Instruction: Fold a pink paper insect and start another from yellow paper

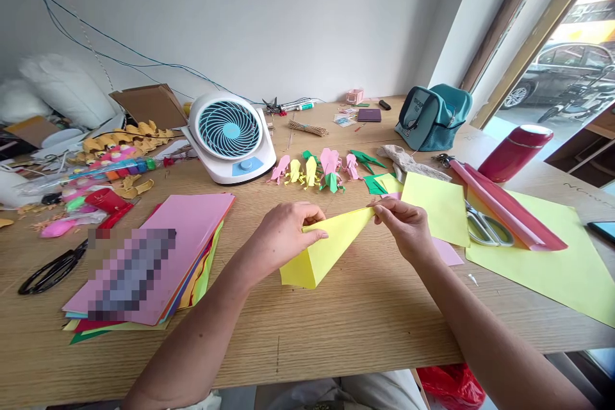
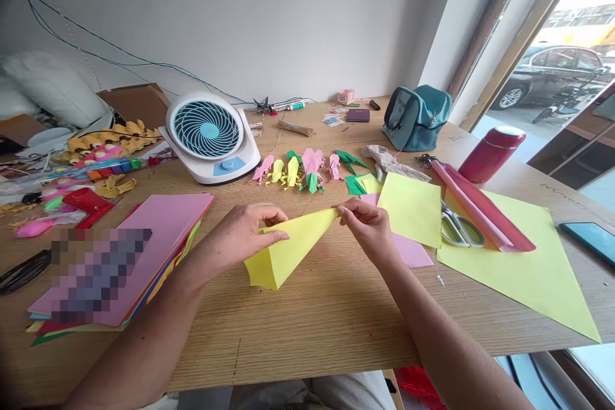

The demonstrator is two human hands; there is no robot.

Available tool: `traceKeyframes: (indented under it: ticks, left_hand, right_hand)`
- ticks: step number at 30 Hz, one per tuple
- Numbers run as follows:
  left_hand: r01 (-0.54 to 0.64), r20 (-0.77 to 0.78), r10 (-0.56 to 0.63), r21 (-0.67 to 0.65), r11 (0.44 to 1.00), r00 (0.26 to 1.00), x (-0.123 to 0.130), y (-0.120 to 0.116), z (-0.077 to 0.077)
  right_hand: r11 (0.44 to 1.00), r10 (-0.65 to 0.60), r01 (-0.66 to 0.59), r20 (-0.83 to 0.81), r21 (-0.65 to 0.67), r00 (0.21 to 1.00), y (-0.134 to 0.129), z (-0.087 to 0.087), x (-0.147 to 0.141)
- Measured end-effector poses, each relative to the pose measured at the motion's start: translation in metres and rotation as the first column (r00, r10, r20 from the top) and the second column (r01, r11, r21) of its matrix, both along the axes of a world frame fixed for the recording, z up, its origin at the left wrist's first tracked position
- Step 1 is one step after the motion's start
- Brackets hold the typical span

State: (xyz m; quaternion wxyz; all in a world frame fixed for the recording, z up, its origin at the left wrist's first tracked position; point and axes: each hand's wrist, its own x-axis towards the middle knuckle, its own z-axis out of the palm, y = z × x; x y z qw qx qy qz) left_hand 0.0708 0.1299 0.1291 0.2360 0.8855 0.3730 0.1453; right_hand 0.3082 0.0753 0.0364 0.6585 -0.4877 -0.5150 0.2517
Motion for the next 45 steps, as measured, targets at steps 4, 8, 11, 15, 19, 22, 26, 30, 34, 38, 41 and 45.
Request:
traceKeyframes:
  ticks: [4, 8, 11, 15, 19, 22, 26, 30, 34, 38, 41, 45]
  left_hand:
    - [-0.004, 0.028, 0.005, -0.016, 1.0, 1.0, -0.001, 0.001, -0.001]
    - [0.007, 0.04, -0.006, -0.01, 1.0, 0.999, -0.001, 0.001, -0.002]
    - [-0.008, 0.043, 0.008, 0.0, 1.0, 0.999, -0.001, 0.0, -0.001]
    - [-0.029, 0.039, 0.029, -0.008, 1.0, 0.999, -0.001, -0.001, 0.002]
    - [-0.043, 0.033, 0.043, 0.012, 0.999, 0.999, -0.001, -0.002, 0.007]
    - [-0.048, 0.03, 0.047, 0.056, 0.997, 0.998, -0.001, -0.002, 0.008]
    - [-0.058, 0.016, 0.056, 0.121, 0.991, 0.998, -0.001, -0.003, 0.009]
    - [-0.043, -0.005, 0.044, 0.148, 0.988, 0.999, -0.002, -0.003, 0.009]
    - [-0.028, -0.015, 0.03, 0.154, 0.988, 0.999, -0.003, -0.003, 0.008]
    - [-0.02, -0.029, 0.025, 0.16, 0.987, 0.999, -0.004, -0.002, 0.009]
    - [-0.018, -0.033, 0.024, 0.168, 0.986, 0.999, -0.005, -0.001, 0.008]
    - [-0.004, -0.043, 0.011, 0.165, 0.986, 0.999, -0.005, -0.001, 0.006]
  right_hand:
    - [1.0, -0.019, 0.019, -0.004, -0.005, 1.0, -0.001, 0.003, -0.002]
    - [1.0, -0.026, 0.026, -0.005, -0.002, 1.0, -0.001, 0.003, -0.002]
    - [1.0, -0.02, 0.02, -0.001, -0.002, 1.0, -0.001, 0.002, -0.001]
    - [1.0, -0.012, 0.012, 0.001, -0.006, 1.0, -0.002, 0.003, -0.001]
    - [1.0, 0.002, -0.002, 0.007, 0.007, 1.0, -0.002, 0.001, -0.001]
    - [0.999, 0.039, -0.039, 0.007, 0.03, 0.999, -0.001, -0.002, 0.001]
    - [0.995, 0.079, -0.079, -0.002, 0.06, 0.997, 0.0, -0.006, 0.003]
    - [0.994, 0.094, -0.094, 0.001, 0.054, 0.996, 0.0, -0.006, 0.004]
    - [0.994, 0.107, -0.108, 0.037, 0.029, 0.994, 0.0, -0.005, 0.003]
    - [0.991, 0.131, -0.133, 0.078, 0.016, 0.988, -0.001, -0.003, 0.004]
    - [0.989, 0.148, -0.147, 0.078, -0.013, 0.986, -0.001, -0.002, 0.004]
    - [0.979, 0.199, -0.198, 0.034, -0.049, 0.979, -0.001, -0.001, 0.002]
